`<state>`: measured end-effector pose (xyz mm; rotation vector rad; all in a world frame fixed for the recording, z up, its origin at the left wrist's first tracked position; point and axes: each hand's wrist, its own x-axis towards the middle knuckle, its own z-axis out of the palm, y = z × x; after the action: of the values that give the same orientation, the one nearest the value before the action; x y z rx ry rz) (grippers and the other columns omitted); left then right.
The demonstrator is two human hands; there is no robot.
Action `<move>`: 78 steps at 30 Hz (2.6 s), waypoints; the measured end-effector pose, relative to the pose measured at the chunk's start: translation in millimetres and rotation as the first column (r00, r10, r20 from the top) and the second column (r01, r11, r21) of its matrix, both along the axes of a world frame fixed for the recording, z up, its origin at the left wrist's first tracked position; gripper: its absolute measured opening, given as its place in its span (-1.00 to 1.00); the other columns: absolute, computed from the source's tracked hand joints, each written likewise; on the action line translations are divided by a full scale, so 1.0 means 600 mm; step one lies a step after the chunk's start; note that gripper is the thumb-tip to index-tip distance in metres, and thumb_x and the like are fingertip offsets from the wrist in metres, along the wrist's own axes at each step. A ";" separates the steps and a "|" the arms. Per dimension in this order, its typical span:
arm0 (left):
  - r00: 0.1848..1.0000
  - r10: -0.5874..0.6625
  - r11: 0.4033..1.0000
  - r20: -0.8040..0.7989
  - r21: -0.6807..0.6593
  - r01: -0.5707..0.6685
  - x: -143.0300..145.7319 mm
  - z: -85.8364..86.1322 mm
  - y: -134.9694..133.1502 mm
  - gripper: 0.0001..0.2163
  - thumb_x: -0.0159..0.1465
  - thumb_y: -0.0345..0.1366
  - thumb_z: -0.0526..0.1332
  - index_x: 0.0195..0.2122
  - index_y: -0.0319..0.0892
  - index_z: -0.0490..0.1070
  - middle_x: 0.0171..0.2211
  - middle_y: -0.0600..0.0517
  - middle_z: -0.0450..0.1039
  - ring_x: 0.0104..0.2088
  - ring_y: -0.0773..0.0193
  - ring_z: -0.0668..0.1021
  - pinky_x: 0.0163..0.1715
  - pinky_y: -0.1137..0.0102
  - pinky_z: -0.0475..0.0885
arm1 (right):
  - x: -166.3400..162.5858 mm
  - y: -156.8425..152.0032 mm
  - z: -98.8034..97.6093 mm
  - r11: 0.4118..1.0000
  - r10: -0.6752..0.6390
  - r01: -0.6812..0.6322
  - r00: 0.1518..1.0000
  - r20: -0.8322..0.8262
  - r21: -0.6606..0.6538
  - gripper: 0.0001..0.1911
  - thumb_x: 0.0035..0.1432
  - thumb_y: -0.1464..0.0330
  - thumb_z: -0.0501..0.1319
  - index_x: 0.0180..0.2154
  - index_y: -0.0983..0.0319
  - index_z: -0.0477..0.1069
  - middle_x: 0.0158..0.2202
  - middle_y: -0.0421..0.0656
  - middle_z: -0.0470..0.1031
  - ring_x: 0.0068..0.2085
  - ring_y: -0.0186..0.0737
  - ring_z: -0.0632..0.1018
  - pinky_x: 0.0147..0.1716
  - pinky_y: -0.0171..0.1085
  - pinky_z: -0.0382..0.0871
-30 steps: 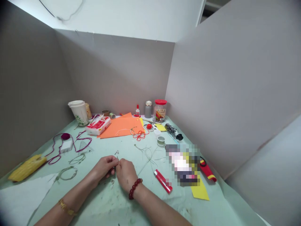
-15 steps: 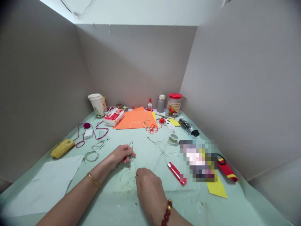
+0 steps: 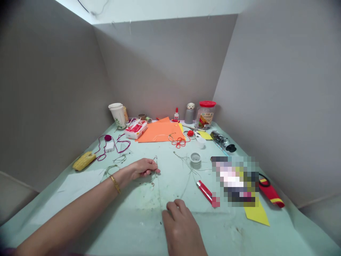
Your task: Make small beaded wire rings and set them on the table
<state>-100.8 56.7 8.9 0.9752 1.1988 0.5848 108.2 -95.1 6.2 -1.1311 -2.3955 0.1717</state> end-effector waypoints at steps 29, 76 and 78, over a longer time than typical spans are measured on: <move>0.991 0.128 0.984 0.028 0.118 -0.130 0.017 -0.005 -0.028 -0.75 0.06 -0.17 0.34 -0.47 -0.25 0.36 -0.49 -0.01 0.50 -0.48 0.36 0.57 -0.49 0.56 0.48 | 0.256 0.001 0.052 0.574 -0.806 0.817 0.553 -0.209 -0.051 -0.72 0.16 0.24 0.03 -0.32 0.20 0.46 -0.27 -0.07 0.53 -0.21 -0.08 0.50 -0.20 -0.17 0.34; 0.994 0.107 0.988 0.016 0.113 -0.108 0.019 -0.001 -0.030 -0.78 0.10 -0.23 0.33 -0.46 -0.25 0.34 -0.45 0.00 0.48 -0.45 0.36 0.55 -0.48 0.56 0.48 | 0.253 -0.006 0.092 0.528 -0.799 0.085 0.386 -0.461 -0.845 -0.46 0.04 0.19 0.24 0.06 0.16 0.22 -0.48 -0.31 0.24 -0.65 -0.53 0.07 -0.71 -0.45 -0.05; 0.993 0.118 0.986 0.031 0.112 -0.121 0.023 0.003 -0.031 -0.81 0.10 -0.28 0.32 -0.48 -0.26 0.33 -0.47 0.00 0.48 -0.49 0.38 0.55 -0.50 0.56 0.47 | 0.214 -0.029 0.080 0.481 -0.812 -0.095 0.327 -0.483 -0.872 -0.39 0.00 0.12 0.29 0.06 0.14 0.20 -0.44 -0.29 0.28 -0.65 -0.57 0.06 -0.72 -0.47 -0.09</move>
<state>-87.2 37.9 10.8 0.9936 1.2192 0.7649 236.4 -112.3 54.2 -1.4446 -0.8416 1.4257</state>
